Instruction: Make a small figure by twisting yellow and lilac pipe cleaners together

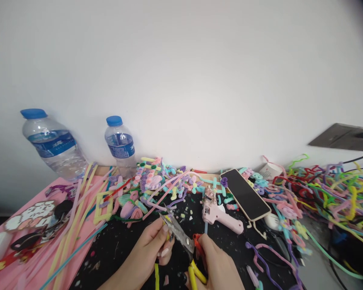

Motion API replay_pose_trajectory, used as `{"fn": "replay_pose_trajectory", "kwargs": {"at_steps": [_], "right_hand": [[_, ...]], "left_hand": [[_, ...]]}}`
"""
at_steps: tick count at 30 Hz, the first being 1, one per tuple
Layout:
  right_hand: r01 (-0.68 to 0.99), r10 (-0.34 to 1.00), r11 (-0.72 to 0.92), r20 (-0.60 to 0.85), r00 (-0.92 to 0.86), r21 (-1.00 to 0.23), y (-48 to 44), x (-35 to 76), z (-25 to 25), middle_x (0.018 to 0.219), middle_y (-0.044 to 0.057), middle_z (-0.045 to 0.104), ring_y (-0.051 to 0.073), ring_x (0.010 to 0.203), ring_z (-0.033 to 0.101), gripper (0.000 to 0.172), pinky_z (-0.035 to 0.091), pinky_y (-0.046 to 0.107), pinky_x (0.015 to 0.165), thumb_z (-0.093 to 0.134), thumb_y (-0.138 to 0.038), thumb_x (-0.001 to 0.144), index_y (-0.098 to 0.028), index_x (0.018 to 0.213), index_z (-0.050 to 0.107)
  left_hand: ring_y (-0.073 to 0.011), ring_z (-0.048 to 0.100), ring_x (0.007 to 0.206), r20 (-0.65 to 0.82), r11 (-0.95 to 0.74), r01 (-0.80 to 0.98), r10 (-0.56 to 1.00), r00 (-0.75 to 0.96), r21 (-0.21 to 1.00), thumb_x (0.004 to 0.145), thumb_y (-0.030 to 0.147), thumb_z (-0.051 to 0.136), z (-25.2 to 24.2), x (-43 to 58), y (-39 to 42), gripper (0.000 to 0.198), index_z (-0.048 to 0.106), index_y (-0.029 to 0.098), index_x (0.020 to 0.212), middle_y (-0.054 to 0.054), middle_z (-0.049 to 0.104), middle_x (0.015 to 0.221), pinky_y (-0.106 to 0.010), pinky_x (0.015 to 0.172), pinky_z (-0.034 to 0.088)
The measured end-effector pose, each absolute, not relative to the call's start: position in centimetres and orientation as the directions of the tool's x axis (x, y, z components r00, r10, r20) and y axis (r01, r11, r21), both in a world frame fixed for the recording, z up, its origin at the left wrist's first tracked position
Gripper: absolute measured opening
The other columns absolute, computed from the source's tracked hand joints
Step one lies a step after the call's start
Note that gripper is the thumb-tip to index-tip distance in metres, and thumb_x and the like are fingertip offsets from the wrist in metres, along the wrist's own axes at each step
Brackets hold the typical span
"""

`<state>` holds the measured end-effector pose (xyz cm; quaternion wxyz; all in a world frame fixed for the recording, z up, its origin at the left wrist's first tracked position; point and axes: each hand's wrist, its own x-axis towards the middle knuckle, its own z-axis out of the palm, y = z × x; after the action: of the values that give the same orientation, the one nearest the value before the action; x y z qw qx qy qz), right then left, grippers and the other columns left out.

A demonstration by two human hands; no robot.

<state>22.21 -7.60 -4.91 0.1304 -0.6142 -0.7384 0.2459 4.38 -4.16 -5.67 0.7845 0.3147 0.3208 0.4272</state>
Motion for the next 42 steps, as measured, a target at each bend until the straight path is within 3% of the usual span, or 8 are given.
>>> {"fn": "replay_pose_trajectory", "kwargs": {"at_steps": [18,32,42], "right_hand": [[0.871,0.967,0.184,-0.073,-0.242,-0.455,-7.6,22.2,-5.1,0.068,0.002,0.06,0.015,0.052,0.053,0.016,0.034,0.021,0.048,0.054,-0.031,0.069,-0.021,0.075,0.043],[0.878,0.955,0.069,-0.223,-0.195,-0.474,-7.2,21.9,-3.4,0.069,0.003,0.059,0.015,0.057,0.05,0.014,0.036,0.022,0.052,0.052,-0.029,0.068,-0.021,0.071,0.041],[0.873,0.96,0.098,-0.187,-0.21,-0.478,-7.4,22.2,-3.6,0.063,0.001,0.055,0.012,0.052,0.043,0.014,0.03,0.02,0.048,0.051,-0.028,0.068,-0.021,0.068,0.039]], "left_hand": [[-0.0043,0.019,0.043,-0.245,0.438,-0.423,0.866,0.437,0.793,0.085,0.045,0.051,-5.7,4.4,-4.0,0.032,0.045,0.017,0.072,0.008,0.033,0.052,-0.019,0.043,0.018],[-0.0046,0.016,0.043,-0.244,0.45,-0.415,0.854,0.46,0.791,0.087,0.041,0.05,-5.4,4.0,-3.6,0.03,0.045,0.016,0.072,0.009,0.028,0.051,-0.019,0.041,0.014],[-0.0043,0.017,0.042,-0.248,0.457,-0.398,0.845,0.474,0.795,0.086,0.042,0.051,-5.2,3.7,-3.4,0.032,0.044,0.017,0.069,0.009,0.028,0.05,-0.019,0.041,0.014]]}}
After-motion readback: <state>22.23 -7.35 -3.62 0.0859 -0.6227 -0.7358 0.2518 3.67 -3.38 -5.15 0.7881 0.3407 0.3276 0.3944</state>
